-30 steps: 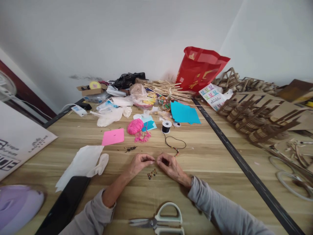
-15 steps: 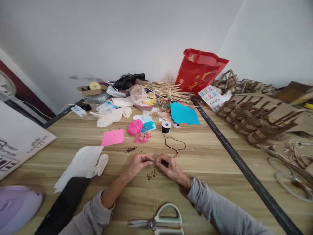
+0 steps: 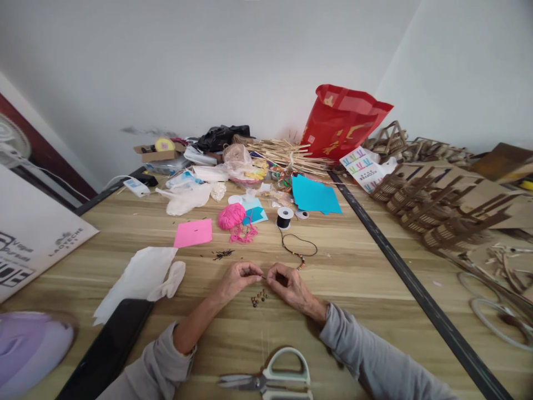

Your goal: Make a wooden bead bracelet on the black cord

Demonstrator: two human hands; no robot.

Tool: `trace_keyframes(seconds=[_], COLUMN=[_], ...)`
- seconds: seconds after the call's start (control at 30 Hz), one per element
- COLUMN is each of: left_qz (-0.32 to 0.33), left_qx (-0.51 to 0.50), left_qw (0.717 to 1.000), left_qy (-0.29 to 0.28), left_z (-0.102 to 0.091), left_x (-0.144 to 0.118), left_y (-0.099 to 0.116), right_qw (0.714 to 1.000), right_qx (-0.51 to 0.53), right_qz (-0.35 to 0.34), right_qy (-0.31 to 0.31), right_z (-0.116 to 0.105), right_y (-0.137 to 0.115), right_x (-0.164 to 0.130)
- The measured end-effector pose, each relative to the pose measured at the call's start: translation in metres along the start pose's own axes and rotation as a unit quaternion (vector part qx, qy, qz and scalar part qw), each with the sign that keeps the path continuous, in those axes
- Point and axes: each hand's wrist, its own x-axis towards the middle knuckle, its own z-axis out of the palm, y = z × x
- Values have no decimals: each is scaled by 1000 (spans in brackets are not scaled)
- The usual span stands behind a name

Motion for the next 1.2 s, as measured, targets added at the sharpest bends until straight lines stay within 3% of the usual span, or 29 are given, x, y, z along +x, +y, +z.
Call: trace_keyframes(seconds=[0.6, 1.2], left_qz=[-4, 6], left_qx=[3, 18], left_qw=[1000, 1000], left_qy=[-7, -21], left_z=[2, 2], left_x=[-3, -3], left_y=[6, 0], right_qw=[1000, 999], right_qx=[-22, -37], right_qz=[1, -11], right_qy=[2, 1], right_z=[0, 1], right_y=[1, 5], right_x=[0, 0])
